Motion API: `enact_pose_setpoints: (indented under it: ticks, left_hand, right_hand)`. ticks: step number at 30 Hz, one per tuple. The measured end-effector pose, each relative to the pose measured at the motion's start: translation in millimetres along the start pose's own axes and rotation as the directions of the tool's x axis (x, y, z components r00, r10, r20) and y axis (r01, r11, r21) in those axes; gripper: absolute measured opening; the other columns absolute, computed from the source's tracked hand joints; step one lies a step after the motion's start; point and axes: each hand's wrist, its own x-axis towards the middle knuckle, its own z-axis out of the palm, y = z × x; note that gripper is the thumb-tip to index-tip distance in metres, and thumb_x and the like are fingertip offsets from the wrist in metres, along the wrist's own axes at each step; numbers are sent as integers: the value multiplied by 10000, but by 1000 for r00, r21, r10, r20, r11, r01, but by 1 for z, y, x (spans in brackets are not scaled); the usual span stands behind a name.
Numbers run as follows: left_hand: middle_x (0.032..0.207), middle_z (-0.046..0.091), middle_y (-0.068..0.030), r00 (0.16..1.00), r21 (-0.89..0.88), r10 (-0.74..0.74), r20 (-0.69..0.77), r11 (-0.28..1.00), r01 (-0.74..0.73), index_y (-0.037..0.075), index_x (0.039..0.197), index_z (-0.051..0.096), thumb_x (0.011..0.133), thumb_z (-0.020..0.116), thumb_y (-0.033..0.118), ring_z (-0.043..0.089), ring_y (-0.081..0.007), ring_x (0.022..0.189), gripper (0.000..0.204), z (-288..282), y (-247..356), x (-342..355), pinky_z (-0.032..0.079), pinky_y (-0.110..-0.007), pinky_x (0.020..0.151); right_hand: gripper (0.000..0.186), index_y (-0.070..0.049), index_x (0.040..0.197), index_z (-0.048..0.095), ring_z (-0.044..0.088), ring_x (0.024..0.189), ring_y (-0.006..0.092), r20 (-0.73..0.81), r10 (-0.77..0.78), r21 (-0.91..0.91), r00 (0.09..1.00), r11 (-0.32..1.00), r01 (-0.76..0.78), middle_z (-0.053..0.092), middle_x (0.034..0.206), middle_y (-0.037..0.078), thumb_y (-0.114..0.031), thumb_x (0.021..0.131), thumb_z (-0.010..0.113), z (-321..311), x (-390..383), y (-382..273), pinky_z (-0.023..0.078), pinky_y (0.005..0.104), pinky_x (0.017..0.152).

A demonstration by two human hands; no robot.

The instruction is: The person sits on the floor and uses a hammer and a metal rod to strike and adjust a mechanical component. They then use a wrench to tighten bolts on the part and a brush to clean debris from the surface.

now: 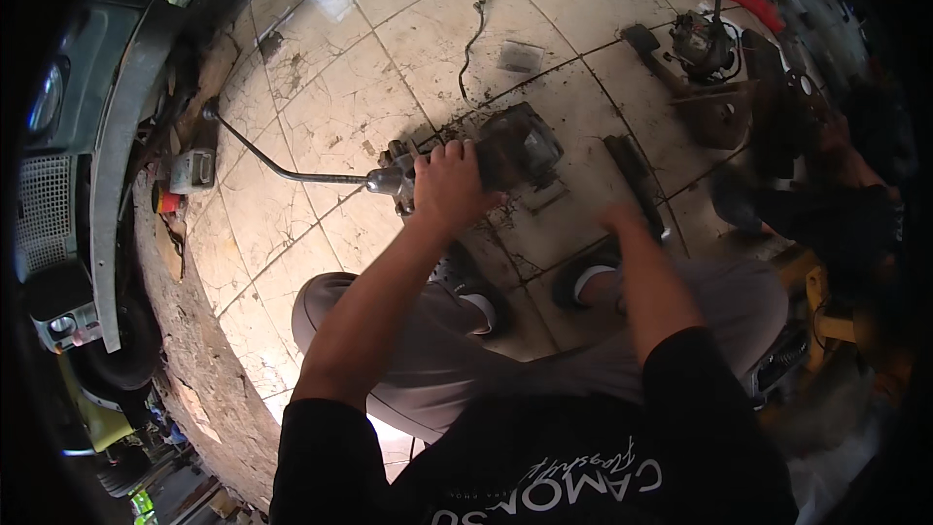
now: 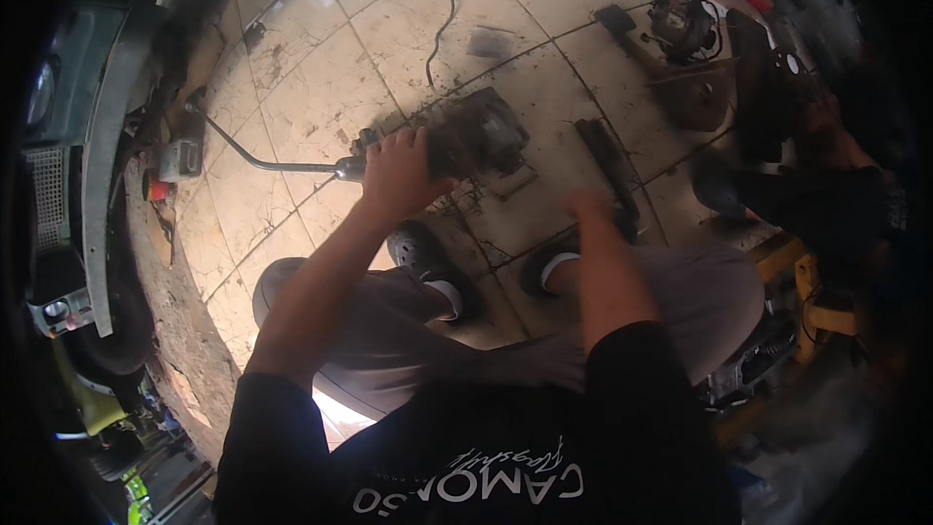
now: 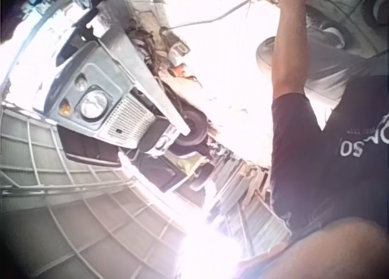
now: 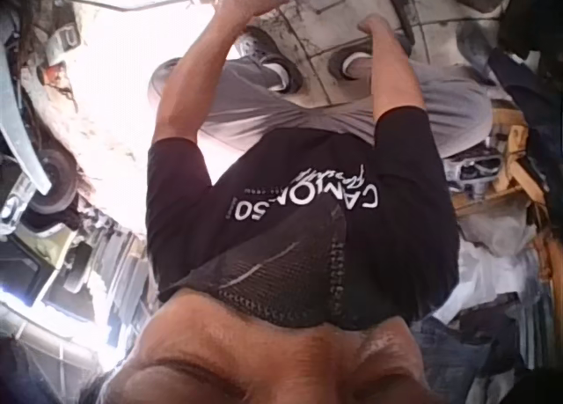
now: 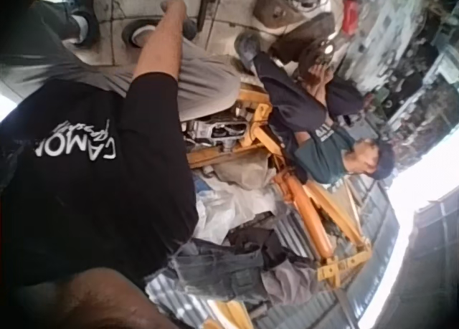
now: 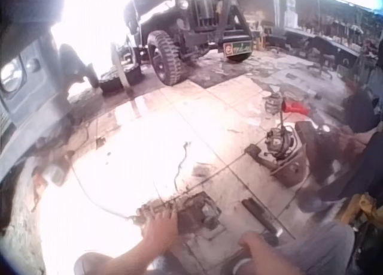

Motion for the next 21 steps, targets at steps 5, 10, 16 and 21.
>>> enact_pose_setpoints:
  ticks: [5,10,16,21]
  left_hand:
    - [1194,543,-155,999,59,-31,9,998,31,14,1337,460,725,747,500,522,-309,1156,832,13,-14,-3,390,-476,986]
    - [1177,544,-145,999,55,-20,49,998,17,21,1335,465,723,756,485,525,-300,1155,821,4,-9,3,390,-480,981]
    - [1249,527,-144,995,97,-53,79,994,46,1,1341,444,735,754,451,520,-301,1176,816,1,-4,5,382,-499,981]
    - [1307,506,-123,994,156,-111,15,982,108,1,1411,368,721,733,523,463,-276,1246,939,20,-22,0,342,-534,1017]
  right_hand:
    - [535,-53,1267,530,561,1187,333,-276,190,159,942,976,-150,574,1284,167,-366,848,646,-24,-12,10,471,443,970]
    - [412,-49,1193,593,606,1113,342,-268,130,123,954,987,-100,635,1166,198,-272,846,613,-7,41,36,481,450,940]
    - [420,45,1168,563,599,1010,435,-518,12,439,855,862,253,614,1084,286,-233,854,554,-70,12,-22,486,476,829]
    - [554,14,1284,448,594,1055,435,-248,-161,831,955,471,295,606,1133,281,-364,892,554,-94,-107,-81,463,463,868]
